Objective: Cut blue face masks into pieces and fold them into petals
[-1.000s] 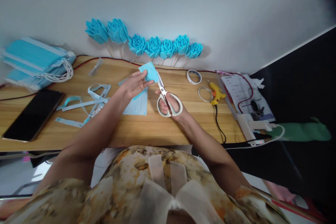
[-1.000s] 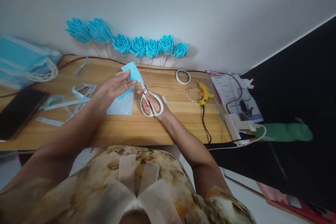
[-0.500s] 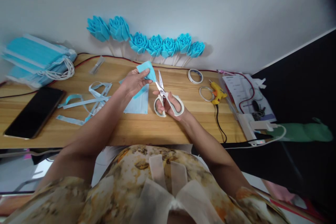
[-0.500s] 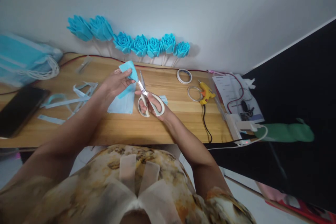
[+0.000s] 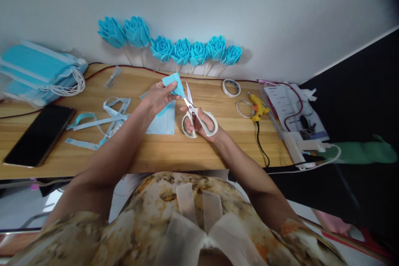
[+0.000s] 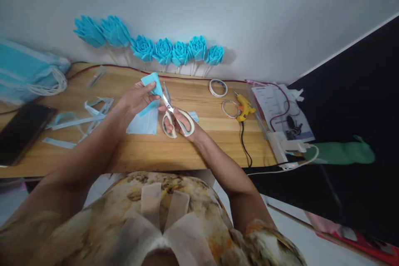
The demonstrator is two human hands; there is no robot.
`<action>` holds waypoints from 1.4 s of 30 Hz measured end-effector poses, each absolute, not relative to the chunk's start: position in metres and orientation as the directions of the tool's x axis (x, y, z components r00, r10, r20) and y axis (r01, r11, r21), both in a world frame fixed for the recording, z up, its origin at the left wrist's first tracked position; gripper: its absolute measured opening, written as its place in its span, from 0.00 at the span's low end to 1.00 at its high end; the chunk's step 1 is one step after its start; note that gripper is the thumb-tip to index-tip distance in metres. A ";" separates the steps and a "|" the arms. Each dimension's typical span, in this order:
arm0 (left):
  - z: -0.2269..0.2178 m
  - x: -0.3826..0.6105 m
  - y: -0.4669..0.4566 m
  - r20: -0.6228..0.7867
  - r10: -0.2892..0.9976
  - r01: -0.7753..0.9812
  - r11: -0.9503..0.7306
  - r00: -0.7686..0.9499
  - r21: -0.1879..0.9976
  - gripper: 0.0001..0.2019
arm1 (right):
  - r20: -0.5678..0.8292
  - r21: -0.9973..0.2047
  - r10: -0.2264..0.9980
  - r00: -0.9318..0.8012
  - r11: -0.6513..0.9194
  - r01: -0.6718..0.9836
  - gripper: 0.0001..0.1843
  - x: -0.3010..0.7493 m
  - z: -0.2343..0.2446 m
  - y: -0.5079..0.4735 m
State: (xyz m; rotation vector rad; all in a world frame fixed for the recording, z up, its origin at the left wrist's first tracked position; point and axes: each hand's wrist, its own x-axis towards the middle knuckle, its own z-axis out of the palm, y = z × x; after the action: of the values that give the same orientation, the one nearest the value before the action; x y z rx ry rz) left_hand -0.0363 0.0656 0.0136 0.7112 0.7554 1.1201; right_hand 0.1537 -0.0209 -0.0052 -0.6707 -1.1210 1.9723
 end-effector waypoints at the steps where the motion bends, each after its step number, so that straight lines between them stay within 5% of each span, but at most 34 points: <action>1: 0.014 -0.036 0.065 -0.170 0.950 -0.508 0.286 0.263 0.813 0.08 | -0.072 -0.876 0.813 -0.577 -0.328 -0.354 0.36 0.154 -0.005 -0.021; 11: 0.008 -0.031 0.061 -0.126 0.900 -0.441 0.322 0.418 0.838 0.14 | -0.065 -0.865 0.835 -0.546 -0.320 -0.387 0.34 0.153 -0.003 -0.020; 42: 0.011 -0.034 0.063 -0.127 0.932 -0.461 0.282 0.340 0.842 0.14 | -0.196 -0.840 0.892 -0.408 -0.367 -0.399 0.33 0.147 -0.001 -0.021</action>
State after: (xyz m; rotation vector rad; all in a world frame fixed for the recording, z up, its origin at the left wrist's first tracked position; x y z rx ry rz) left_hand -0.0336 0.0631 0.0109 0.8024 0.7107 1.0452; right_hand 0.1468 -0.0211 -0.0012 -0.8413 -0.9131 1.8862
